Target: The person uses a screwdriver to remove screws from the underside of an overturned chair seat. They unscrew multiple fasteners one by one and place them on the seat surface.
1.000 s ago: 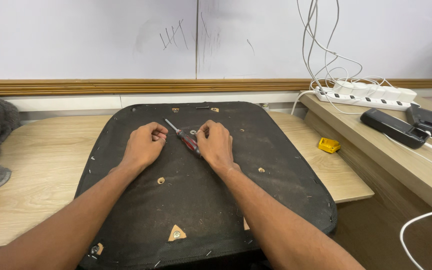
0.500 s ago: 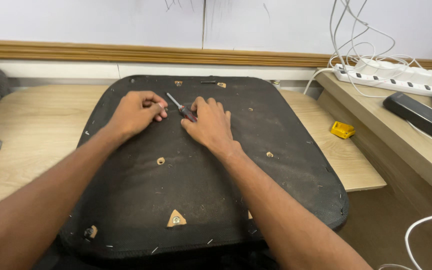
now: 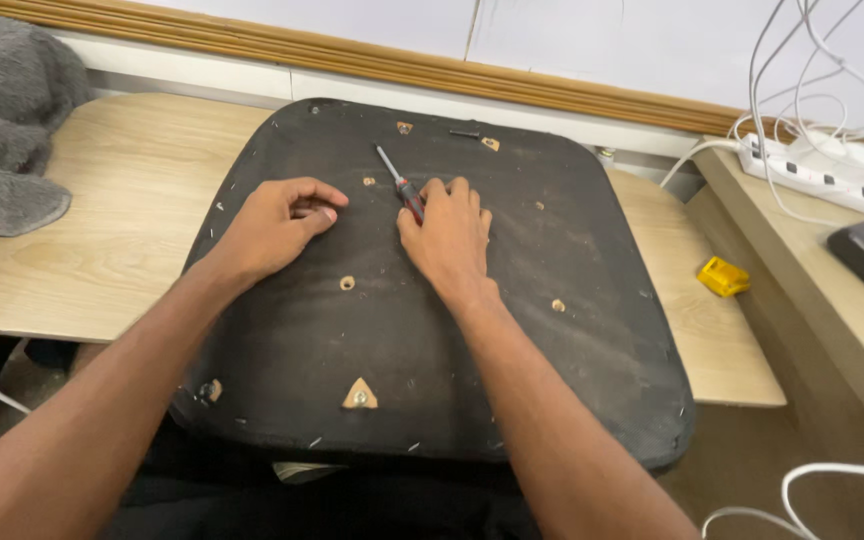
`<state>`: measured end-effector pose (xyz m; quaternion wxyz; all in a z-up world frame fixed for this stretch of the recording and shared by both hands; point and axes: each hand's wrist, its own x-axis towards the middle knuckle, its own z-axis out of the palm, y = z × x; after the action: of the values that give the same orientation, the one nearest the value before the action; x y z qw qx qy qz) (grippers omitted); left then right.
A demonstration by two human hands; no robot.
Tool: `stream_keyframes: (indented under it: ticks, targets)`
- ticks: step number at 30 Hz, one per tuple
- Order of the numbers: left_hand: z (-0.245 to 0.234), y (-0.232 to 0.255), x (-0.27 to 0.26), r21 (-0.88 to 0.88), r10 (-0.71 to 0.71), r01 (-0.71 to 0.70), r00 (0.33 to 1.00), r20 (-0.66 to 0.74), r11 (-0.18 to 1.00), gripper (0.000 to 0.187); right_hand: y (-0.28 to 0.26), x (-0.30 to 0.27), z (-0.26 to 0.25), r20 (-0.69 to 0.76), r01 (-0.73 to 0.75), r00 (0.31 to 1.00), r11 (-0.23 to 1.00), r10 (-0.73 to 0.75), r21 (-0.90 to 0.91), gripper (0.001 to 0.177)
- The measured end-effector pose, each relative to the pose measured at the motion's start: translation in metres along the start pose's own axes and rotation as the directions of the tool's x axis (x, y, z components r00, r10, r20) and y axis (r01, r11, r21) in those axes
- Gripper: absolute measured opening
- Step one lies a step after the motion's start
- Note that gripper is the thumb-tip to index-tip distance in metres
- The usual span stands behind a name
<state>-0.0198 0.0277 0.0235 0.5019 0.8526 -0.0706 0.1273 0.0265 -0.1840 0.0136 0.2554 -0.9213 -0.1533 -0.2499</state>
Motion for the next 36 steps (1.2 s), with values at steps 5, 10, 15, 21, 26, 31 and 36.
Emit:
stream_keyframes:
  ticks: [5,10,15,21,26,31,36]
  targets:
    - [0.014,-0.021,-0.031,0.154,0.218,-0.205,0.973,-0.078,0.967,0.022,0.012,-0.025,0.013,-0.007,0.035,0.999,0.999,-0.036,-0.034,0.033]
    - [0.01,-0.053,-0.025,0.27,0.294,-0.287,0.956,0.015,0.919,0.026,0.023,-0.03,0.027,0.011,0.012,1.0,0.998,-0.011,-0.054,0.034]
    - [-0.01,-0.04,0.001,0.478,0.417,-0.39,0.907,0.053,0.787,0.029,0.014,-0.014,0.018,-0.028,0.086,0.996,0.992,-0.089,-0.097,0.035]
    - [0.011,-0.034,0.013,0.398,0.306,-0.242,0.946,-0.105,0.885,0.023,0.026,0.012,0.001,0.169,0.091,0.983,0.993,-0.078,-0.068,0.035]
    - [0.014,-0.019,0.025,0.439,0.192,-0.121,0.974,-0.122,0.89,0.021,0.013,0.013,-0.009,0.244,0.043,0.97,0.993,-0.014,-0.111,0.034]
    - [0.018,-0.02,0.014,0.455,0.238,-0.17,0.966,-0.096,0.874,0.023,0.014,-0.002,-0.009,0.182,0.055,0.982,0.995,-0.038,-0.088,0.037]
    - [0.019,-0.034,0.004,0.512,0.329,-0.29,0.944,0.016,0.808,0.033,0.018,-0.02,0.005,0.041,0.087,0.996,0.992,-0.084,-0.088,0.036]
